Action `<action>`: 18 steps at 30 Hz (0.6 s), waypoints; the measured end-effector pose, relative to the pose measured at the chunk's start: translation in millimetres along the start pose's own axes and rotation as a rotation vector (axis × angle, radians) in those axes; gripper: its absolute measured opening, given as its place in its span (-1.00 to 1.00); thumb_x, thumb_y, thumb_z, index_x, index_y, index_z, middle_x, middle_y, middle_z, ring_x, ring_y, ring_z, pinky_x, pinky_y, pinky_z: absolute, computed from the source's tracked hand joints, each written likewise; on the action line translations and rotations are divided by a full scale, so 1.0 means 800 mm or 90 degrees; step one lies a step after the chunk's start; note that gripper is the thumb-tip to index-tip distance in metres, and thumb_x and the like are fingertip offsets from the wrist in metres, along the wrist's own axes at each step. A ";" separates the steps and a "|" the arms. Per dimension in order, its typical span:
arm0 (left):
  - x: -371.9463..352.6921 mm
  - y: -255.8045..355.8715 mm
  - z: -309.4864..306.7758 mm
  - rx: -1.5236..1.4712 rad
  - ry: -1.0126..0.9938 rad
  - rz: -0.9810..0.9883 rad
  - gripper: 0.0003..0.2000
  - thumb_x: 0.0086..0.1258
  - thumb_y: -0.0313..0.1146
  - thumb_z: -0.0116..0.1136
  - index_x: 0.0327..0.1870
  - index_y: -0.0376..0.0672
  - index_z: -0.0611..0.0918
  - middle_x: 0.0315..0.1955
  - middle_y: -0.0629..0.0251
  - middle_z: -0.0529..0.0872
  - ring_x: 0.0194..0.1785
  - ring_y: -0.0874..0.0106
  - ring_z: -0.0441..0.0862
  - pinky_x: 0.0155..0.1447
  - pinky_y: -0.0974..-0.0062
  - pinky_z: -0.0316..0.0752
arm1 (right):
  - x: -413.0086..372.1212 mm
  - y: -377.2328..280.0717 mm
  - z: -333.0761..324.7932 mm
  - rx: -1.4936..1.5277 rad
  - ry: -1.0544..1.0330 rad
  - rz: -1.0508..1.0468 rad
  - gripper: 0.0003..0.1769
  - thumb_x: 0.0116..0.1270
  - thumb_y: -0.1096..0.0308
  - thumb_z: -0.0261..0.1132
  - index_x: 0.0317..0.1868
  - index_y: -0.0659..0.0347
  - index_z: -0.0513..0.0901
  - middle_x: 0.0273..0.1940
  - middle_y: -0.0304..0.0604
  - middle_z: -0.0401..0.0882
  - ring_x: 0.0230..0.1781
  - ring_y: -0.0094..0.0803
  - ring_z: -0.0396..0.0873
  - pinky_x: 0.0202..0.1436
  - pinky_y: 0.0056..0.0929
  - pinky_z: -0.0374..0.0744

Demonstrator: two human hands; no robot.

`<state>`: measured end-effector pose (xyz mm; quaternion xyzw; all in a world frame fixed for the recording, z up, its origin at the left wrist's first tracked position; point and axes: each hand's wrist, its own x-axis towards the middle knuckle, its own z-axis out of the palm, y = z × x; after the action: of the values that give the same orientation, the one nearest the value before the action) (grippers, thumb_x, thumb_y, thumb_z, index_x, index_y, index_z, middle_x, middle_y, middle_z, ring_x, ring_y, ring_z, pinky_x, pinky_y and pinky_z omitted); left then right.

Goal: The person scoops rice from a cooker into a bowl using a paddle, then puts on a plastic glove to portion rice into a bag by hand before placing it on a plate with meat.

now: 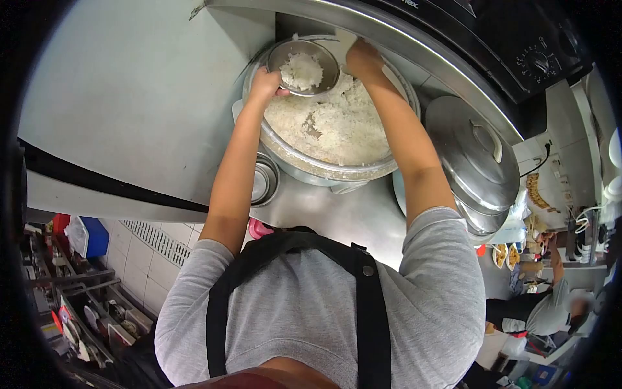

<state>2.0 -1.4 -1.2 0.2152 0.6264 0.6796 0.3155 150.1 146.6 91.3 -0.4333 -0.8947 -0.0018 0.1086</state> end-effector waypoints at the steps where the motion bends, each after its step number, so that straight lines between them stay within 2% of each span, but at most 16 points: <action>1: -0.003 0.004 0.000 0.000 0.003 -0.001 -0.67 0.23 -0.55 -0.13 -0.02 -0.62 0.36 -0.15 -0.23 0.55 -0.47 0.14 0.68 -0.56 0.45 0.65 | 0.029 0.026 0.045 -0.035 -0.051 0.042 -0.63 0.36 0.28 -0.08 0.07 0.32 0.40 -0.05 0.16 0.57 -0.03 0.02 0.56 0.04 -0.06 0.50; 2: -0.009 0.012 -0.001 -0.023 0.018 0.012 -0.67 0.22 -0.55 -0.12 -0.02 -0.59 0.36 -0.13 -0.23 0.55 -0.45 0.12 0.68 -0.56 0.44 0.65 | 0.045 0.040 0.080 -0.070 -0.102 0.083 -0.61 0.36 0.28 -0.09 0.09 0.30 0.39 -0.06 0.13 0.58 -0.03 0.03 0.56 0.04 -0.07 0.51; 4: -0.016 0.022 -0.001 -0.047 0.038 0.029 -0.67 0.21 -0.56 -0.12 -0.01 -0.57 0.37 -0.12 -0.23 0.54 -0.44 0.09 0.68 -0.56 0.43 0.65 | 0.010 0.031 0.109 -0.093 -0.087 -0.030 -0.61 0.35 0.26 -0.08 0.06 0.27 0.48 -0.05 0.09 0.58 -0.03 0.00 0.57 0.02 -0.09 0.52; 5: -0.019 0.025 -0.001 -0.045 0.051 0.048 -0.67 0.21 -0.56 -0.11 -0.01 -0.55 0.37 -0.12 -0.23 0.54 -0.43 0.08 0.68 -0.56 0.41 0.65 | 0.011 0.024 0.128 -0.105 -0.172 -0.058 -0.61 0.37 0.23 -0.09 0.05 0.22 0.52 -0.02 0.07 0.57 0.01 -0.05 0.55 0.03 -0.11 0.52; 8: -0.018 0.030 0.000 -0.050 0.084 0.066 -0.67 0.20 -0.56 -0.10 0.00 -0.53 0.37 -0.13 -0.22 0.55 -0.41 0.07 0.68 -0.56 0.37 0.65 | -0.012 -0.020 0.137 -0.169 -0.252 -0.150 -0.53 0.36 0.06 -0.03 0.14 0.13 0.45 0.04 -0.01 0.55 0.04 -0.10 0.53 0.04 -0.18 0.52; 9: -0.017 0.029 0.000 -0.053 0.096 0.059 -0.67 0.20 -0.57 -0.10 0.00 -0.52 0.37 -0.14 -0.21 0.56 -0.41 0.06 0.69 -0.57 0.35 0.65 | -0.017 -0.033 0.137 -0.171 -0.251 -0.156 -0.53 0.36 0.06 -0.03 0.14 0.13 0.45 0.04 -0.01 0.55 0.04 -0.10 0.53 0.04 -0.18 0.52; 11: -0.012 0.027 -0.001 -0.051 0.093 0.062 -0.67 0.20 -0.57 -0.10 -0.01 -0.53 0.37 -0.14 -0.22 0.56 -0.40 0.04 0.68 -0.57 0.33 0.65 | -0.029 -0.054 0.130 0.036 -0.145 -0.113 -0.51 0.28 -0.02 0.08 0.13 0.02 0.48 0.06 -0.10 0.55 0.04 -0.12 0.53 0.06 -0.22 0.51; 12: -0.012 0.026 -0.001 -0.042 0.093 0.066 -0.68 0.20 -0.57 -0.10 -0.02 -0.53 0.37 -0.15 -0.23 0.56 -0.40 0.03 0.68 -0.57 0.32 0.65 | -0.021 -0.049 0.152 0.042 -0.069 -0.172 -0.48 0.24 -0.05 0.13 0.16 -0.04 0.45 0.11 -0.13 0.51 0.06 -0.14 0.51 0.07 -0.27 0.51; 13: -0.011 0.023 0.000 -0.033 0.093 0.069 -0.68 0.20 -0.57 -0.10 -0.02 -0.54 0.37 -0.15 -0.24 0.56 -0.40 0.03 0.68 -0.58 0.31 0.64 | -0.018 -0.044 0.159 0.041 -0.073 -0.174 -0.48 0.24 -0.05 0.13 0.16 -0.04 0.45 0.11 -0.13 0.51 0.06 -0.14 0.51 0.07 -0.27 0.51; 15: -0.006 0.022 0.000 -0.033 0.097 0.077 -0.69 0.20 -0.57 -0.09 -0.03 -0.55 0.37 -0.14 -0.26 0.55 -0.40 0.02 0.68 -0.58 0.31 0.65 | -0.017 -0.041 0.159 -0.030 -0.067 -0.294 -0.49 0.26 -0.03 0.10 0.17 -0.05 0.43 0.09 -0.12 0.52 0.04 -0.10 0.52 0.05 -0.25 0.51; 16: -0.004 0.021 0.000 -0.031 0.099 0.088 -0.69 0.20 -0.57 -0.09 -0.04 -0.56 0.36 -0.14 -0.27 0.54 -0.39 0.02 0.68 -0.58 0.31 0.65 | -0.020 -0.043 0.153 -0.028 -0.068 -0.291 -0.49 0.26 -0.03 0.10 0.17 -0.05 0.43 0.09 -0.12 0.52 0.04 -0.10 0.52 0.05 -0.25 0.51; 18: -0.003 0.022 -0.001 -0.029 0.090 0.078 -0.69 0.20 -0.57 -0.09 -0.04 -0.57 0.36 -0.12 -0.28 0.53 -0.39 0.01 0.68 -0.57 0.32 0.65 | -0.028 -0.044 0.139 -0.052 -0.146 -0.319 -0.52 0.27 0.02 0.12 0.12 0.08 0.47 0.04 -0.04 0.54 0.01 -0.11 0.53 0.04 -0.23 0.52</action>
<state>0.7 -4.2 16.0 0.1973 0.6175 0.7250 0.2328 115.3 117.9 -18.2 -0.2003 -0.9795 -0.0153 -0.0146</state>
